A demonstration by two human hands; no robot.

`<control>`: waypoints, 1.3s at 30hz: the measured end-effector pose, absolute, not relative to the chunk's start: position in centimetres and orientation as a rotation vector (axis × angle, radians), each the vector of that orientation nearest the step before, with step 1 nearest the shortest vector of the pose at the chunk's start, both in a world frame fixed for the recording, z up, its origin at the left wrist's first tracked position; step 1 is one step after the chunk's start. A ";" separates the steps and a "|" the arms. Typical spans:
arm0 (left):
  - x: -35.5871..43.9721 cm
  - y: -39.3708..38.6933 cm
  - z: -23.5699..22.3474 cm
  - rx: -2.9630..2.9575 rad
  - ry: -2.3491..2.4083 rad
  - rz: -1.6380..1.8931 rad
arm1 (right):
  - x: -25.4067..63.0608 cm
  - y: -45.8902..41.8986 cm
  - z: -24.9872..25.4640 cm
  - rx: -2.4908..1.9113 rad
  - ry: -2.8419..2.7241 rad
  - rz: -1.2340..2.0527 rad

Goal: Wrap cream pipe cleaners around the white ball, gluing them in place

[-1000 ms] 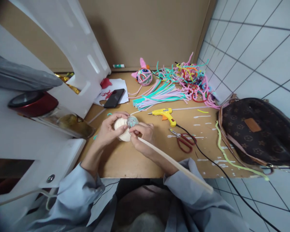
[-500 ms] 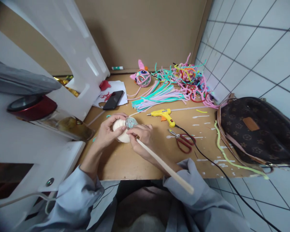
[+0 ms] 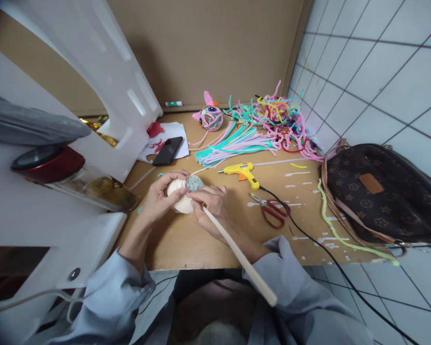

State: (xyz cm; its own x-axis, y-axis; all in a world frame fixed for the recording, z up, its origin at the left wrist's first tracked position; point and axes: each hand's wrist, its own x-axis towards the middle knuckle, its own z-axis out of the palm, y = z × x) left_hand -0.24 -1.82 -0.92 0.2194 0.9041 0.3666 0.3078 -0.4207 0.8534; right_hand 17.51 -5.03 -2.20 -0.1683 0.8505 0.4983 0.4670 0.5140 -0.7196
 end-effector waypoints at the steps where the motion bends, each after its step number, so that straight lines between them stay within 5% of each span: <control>1: -0.3 -1.8 -0.9 1.859 1.114 1.196 | 17.5 -5.0 -2.2 -1.096 -1.806 0.507; 39: 0.1 -1.7 -1.0 1.761 1.107 1.296 | 17.5 -5.1 -2.5 -1.069 -1.822 0.508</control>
State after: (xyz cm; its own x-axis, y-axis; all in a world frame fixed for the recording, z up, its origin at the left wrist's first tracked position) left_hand 0.08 -1.75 -0.95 0.1435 0.9116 0.3852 0.2375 -0.4096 0.8808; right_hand 17.46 -5.07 -2.47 -0.1870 0.8389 0.5111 0.4534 0.5353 -0.7127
